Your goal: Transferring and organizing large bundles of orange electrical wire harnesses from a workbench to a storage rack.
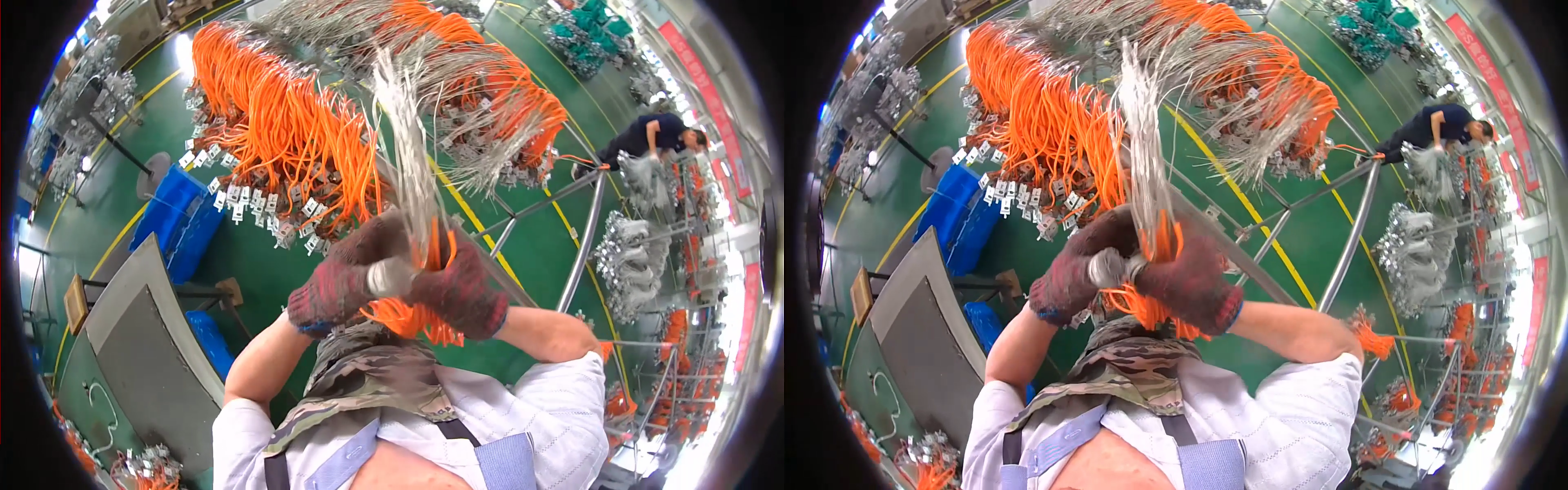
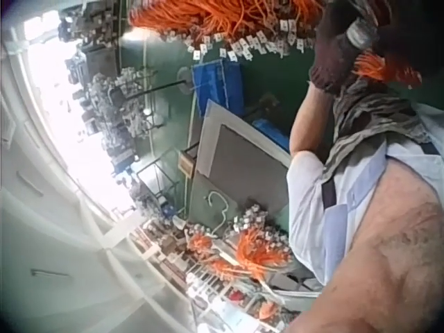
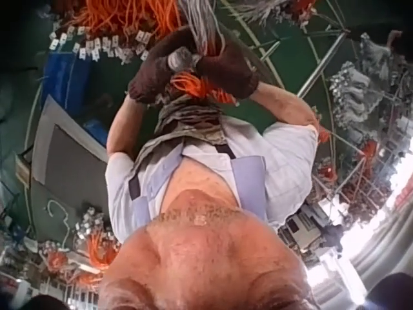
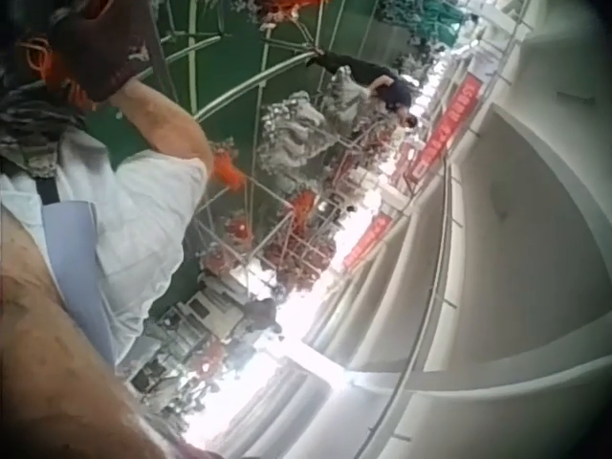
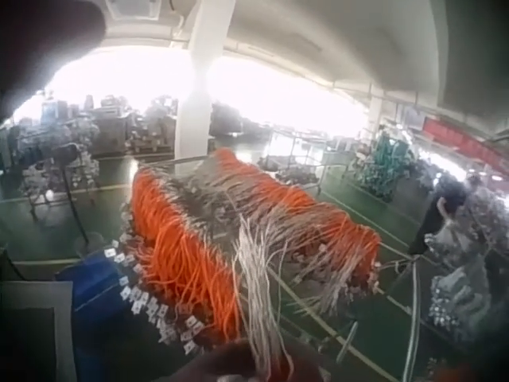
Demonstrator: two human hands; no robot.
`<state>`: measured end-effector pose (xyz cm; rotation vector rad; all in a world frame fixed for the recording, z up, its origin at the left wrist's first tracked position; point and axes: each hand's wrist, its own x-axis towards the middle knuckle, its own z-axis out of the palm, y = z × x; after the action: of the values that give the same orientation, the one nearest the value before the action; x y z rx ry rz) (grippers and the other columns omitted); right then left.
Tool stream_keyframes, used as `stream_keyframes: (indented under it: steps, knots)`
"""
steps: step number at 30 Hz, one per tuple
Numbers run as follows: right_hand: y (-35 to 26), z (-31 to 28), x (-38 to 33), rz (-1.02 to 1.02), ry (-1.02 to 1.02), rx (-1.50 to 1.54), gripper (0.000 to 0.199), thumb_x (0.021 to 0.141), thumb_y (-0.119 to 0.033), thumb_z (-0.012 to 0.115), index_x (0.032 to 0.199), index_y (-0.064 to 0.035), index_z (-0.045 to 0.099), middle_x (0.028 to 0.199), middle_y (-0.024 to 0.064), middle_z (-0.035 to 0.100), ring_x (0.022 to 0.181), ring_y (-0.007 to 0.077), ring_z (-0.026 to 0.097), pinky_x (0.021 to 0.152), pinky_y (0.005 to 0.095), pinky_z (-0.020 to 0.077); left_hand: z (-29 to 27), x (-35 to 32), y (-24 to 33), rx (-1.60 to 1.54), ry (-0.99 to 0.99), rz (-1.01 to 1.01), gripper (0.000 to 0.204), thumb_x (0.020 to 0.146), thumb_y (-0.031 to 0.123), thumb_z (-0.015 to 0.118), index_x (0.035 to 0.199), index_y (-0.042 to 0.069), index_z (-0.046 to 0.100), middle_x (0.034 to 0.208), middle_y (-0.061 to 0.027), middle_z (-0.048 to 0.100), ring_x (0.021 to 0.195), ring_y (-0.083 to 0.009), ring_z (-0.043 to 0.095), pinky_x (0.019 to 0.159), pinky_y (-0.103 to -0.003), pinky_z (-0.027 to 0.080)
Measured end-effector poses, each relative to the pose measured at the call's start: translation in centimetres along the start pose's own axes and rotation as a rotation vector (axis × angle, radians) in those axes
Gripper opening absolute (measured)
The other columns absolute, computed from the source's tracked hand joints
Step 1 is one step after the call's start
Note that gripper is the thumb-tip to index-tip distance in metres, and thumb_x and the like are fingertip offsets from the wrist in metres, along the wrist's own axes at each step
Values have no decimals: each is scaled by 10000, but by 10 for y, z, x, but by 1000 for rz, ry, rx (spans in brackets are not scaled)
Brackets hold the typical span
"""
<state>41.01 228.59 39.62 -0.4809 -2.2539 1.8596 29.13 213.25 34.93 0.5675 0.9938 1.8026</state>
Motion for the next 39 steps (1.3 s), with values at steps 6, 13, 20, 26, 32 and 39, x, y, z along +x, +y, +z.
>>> stream_keyframes:
  steps: [6,13,20,26,32,39]
  knots:
    - [28,35,-57,245,242,306,337,833,-98,781,1136,-49,641,975,80,707,819,159,670,730,330,565,-24,29,-1,1213,339,523,547,884,297,775,1337,52,593,1202,-145,656,1023,-295,669,930,-437,531]
    - [34,60,-113,264,279,430,383,843,-8,761,1192,-28,604,905,49,668,762,122,636,683,295,551,-90,107,-41,2085,304,931,593,861,328,655,1407,116,566,1544,-187,465,1440,-421,409,1179,-655,264]
    - [52,37,-181,181,302,541,549,777,-3,742,1280,-16,521,848,55,637,700,180,652,627,349,570,-100,124,-35,2055,394,1098,575,853,175,631,1413,97,529,1450,-164,548,1374,-423,478,1153,-655,308]
    - [66,27,-189,118,366,500,520,839,30,750,1315,-18,548,921,45,666,779,156,650,701,326,574,-97,127,-44,2071,431,1074,648,838,182,657,1450,69,477,1483,-180,500,1389,-431,443,1136,-669,302]
    - [67,38,-175,211,404,431,218,820,-20,761,1008,-33,652,823,42,672,742,146,645,673,318,558,-94,120,-38,1998,394,1110,701,815,222,728,1451,97,461,1489,-164,467,1402,-405,421,1148,-626,274]
    - [81,26,-167,212,295,363,376,774,-25,740,1122,-23,598,833,51,669,736,154,654,668,339,562,-83,100,-31,2042,408,974,819,801,404,786,1497,134,449,1477,-171,462,1405,-446,388,1116,-663,302]
